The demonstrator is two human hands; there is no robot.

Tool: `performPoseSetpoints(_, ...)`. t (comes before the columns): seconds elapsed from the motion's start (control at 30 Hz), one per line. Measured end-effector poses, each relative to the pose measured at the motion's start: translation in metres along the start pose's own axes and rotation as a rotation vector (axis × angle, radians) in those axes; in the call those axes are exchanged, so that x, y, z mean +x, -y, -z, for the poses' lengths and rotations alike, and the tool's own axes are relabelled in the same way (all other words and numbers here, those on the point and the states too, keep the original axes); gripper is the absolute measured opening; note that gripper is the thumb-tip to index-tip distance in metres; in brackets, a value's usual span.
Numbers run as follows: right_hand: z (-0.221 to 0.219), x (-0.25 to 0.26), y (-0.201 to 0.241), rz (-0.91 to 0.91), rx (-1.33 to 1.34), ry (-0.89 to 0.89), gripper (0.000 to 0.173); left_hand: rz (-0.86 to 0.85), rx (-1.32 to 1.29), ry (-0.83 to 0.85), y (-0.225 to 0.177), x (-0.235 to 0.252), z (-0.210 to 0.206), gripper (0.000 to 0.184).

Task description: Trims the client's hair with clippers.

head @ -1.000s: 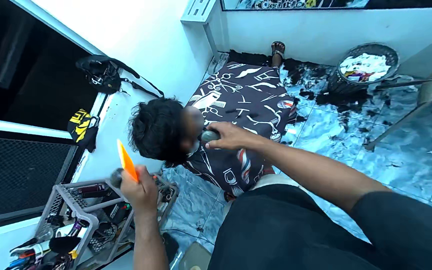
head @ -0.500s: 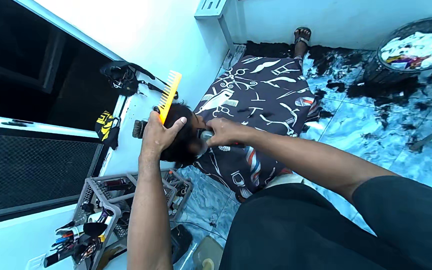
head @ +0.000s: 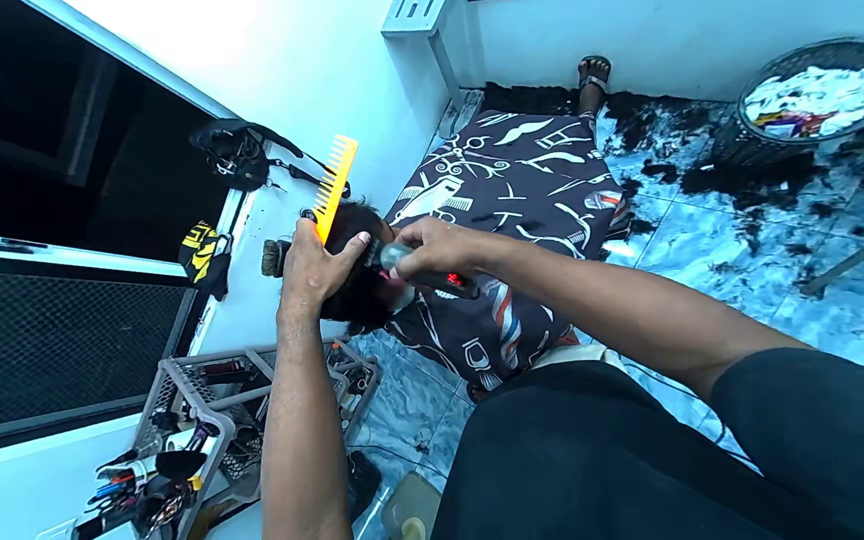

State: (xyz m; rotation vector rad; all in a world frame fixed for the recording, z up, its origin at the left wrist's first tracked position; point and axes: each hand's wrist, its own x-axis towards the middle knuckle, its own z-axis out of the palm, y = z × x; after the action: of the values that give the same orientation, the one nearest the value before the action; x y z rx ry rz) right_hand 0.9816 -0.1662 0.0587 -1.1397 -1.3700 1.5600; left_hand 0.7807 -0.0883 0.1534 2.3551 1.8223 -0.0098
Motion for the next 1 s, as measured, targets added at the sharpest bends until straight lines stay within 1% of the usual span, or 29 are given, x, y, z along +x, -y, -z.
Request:
performPoseSetpoints(0.03,0.000,0.000,0.004,0.006,-0.006,0.006,0.032,0.000,-0.002,0.004,0.000,0.000,0.001,0.085)
performPoseSetpoints(0.07,0.001,-0.001,0.005,-0.011,-0.116,0.004,0.032,0.002,-0.008,0.010,0.000,0.000,0.001,0.086)
performPoseSetpoints(0.13,0.002,-0.003,0.002,-0.100,-0.364,0.018,0.036,0.001,-0.017,0.016,0.000,-0.001,0.002,0.086)
performPoseSetpoints(0.17,0.001,-0.002,-0.001,-0.133,-0.406,0.016,0.037,0.000,-0.017,0.017,0.000,-0.001,0.002,0.085)
performPoseSetpoints(0.2,0.001,-0.002,-0.001,-0.134,-0.363,0.005,0.037,-0.003,-0.018,0.018,0.000,-0.001,0.002,0.085)
performPoseSetpoints(0.27,0.002,-0.004,0.009,-0.073,-0.134,-0.005,0.033,-0.010,-0.016,0.023,0.000,-0.001,0.002,0.084)
performPoseSetpoints(0.3,0.002,-0.004,0.015,-0.049,-0.064,0.004,0.032,-0.012,-0.012,0.023,0.001,-0.002,0.002,0.084)
performPoseSetpoints(0.33,0.002,-0.004,0.019,-0.040,-0.074,0.011,0.032,-0.009,-0.012,0.023,0.001,-0.002,0.003,0.084)
performPoseSetpoints(0.37,0.002,-0.004,0.020,-0.050,-0.162,0.018,0.033,-0.005,-0.021,0.028,0.001,-0.002,0.004,0.084)
performPoseSetpoints(0.43,0.003,-0.007,0.015,-0.127,-0.376,0.039,0.036,0.000,-0.035,0.034,0.000,-0.002,0.005,0.084)
performPoseSetpoints(0.47,0.003,-0.007,0.011,-0.158,-0.425,0.044,0.037,-0.002,-0.034,0.031,0.000,-0.002,0.006,0.083)
performPoseSetpoints(0.5,0.003,-0.006,0.008,-0.155,-0.396,0.038,0.037,-0.007,-0.032,0.027,0.001,-0.002,0.006,0.083)
performPoseSetpoints(0.6,0.004,-0.004,0.018,-0.050,-0.098,0.008,0.034,-0.037,-0.037,-0.006,0.008,-0.009,0.001,0.081)
performPoseSetpoints(0.63,0.005,-0.003,0.022,-0.025,-0.092,0.012,0.034,-0.044,-0.039,-0.019,0.009,-0.010,0.001,0.080)
performPoseSetpoints(0.7,0.002,-0.005,0.020,-0.045,-0.255,0.015,0.035,-0.027,-0.050,-0.009,0.008,-0.009,0.003,0.078)
performPoseSetpoints(0.77,0.000,-0.008,0.012,-0.138,-0.399,0.009,0.035,-0.011,-0.057,-0.003,0.004,-0.011,0.006,0.076)
performPoseSetpoints(0.8,0.001,-0.007,0.011,-0.154,-0.390,0.004,0.035,-0.007,-0.055,-0.002,0.003,-0.012,0.007,0.076)
performPoseSetpoints(0.9,0.004,-0.005,0.023,-0.074,-0.137,0.019,0.034,-0.003,-0.054,0.002,0.004,-0.015,0.006,0.076)
performPoseSetpoints(0.93,0.003,-0.005,0.026,-0.064,-0.159,0.033,0.034,0.001,-0.053,0.004,0.005,-0.017,0.006,0.076)
performPoseSetpoints(1.0,0.001,-0.008,0.024,-0.087,-0.347,0.040,0.032,0.009,-0.066,0.009,0.005,-0.019,0.007,0.077)
